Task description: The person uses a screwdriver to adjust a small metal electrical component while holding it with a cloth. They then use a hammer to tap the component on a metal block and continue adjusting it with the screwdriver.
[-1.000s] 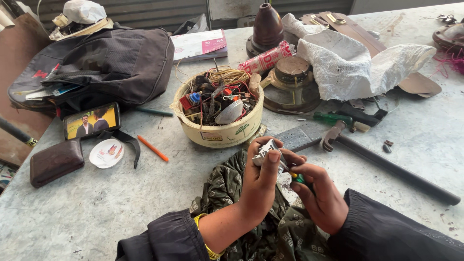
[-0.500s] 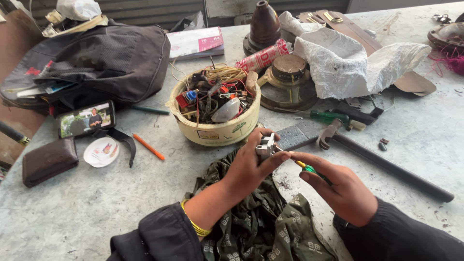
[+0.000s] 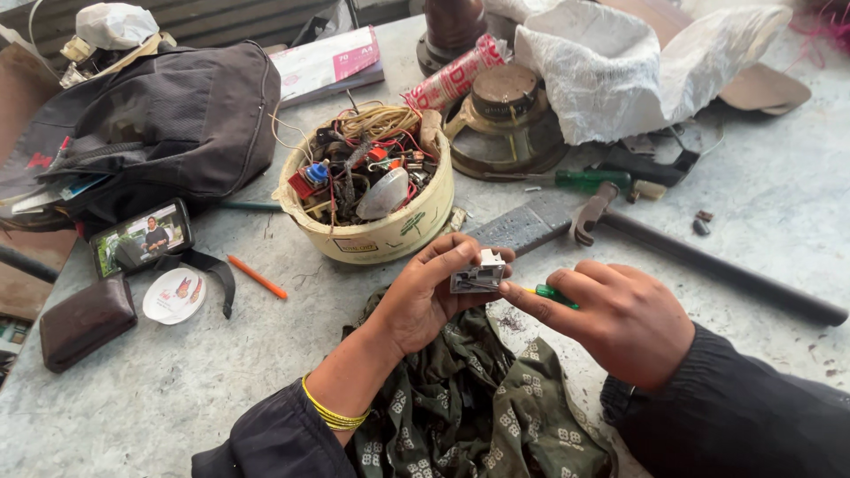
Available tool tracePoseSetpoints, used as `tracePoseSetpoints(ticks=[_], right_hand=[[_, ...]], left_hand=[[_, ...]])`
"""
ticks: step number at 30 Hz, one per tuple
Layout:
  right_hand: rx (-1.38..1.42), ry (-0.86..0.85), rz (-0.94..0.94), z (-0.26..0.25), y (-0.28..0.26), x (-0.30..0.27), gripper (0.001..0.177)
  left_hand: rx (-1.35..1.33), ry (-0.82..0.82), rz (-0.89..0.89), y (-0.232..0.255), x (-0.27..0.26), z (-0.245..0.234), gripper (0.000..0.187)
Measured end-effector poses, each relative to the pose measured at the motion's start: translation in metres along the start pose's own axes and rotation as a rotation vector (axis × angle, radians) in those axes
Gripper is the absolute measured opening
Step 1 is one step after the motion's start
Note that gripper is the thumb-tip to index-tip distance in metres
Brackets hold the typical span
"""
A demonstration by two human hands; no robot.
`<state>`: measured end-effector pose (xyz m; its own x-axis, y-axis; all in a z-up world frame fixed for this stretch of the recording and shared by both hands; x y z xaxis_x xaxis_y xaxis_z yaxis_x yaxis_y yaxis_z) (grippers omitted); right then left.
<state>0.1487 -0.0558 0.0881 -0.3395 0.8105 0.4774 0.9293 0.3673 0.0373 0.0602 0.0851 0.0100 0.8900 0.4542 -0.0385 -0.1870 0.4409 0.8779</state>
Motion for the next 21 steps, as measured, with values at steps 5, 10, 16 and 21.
tracePoseSetpoints(ticks=[5, 10, 16, 21], right_hand=[[0.030, -0.050, -0.064, 0.005, -0.003, 0.001, 0.065], [0.061, -0.123, -0.097, 0.014, -0.006, -0.002, 0.069], [0.190, -0.087, 0.008, 0.022, 0.004, -0.002, 0.070], [0.396, -0.001, 0.057, 0.022, 0.004, 0.001, 0.055]], left_hand=[[0.092, -0.065, -0.086, -0.006, -0.001, -0.001, 0.036], [0.277, -0.089, -0.133, -0.025, 0.000, -0.005, 0.031], [0.146, 0.126, -0.047, -0.032, 0.004, -0.013, 0.029], [0.028, 0.195, -0.027, -0.028, -0.001, -0.010, 0.028]])
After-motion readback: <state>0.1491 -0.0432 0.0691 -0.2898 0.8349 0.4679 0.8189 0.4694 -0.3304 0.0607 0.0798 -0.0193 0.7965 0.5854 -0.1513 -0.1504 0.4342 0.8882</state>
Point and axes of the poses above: each hand's wrist, its own x-axis towards the middle knuckle, its own z-axis out of the palm, y = z × x, the point moved 8 cm from there along x, towards the middle knuckle, and after that the axes turned 7 degrees about x, right-handed, at the moved point
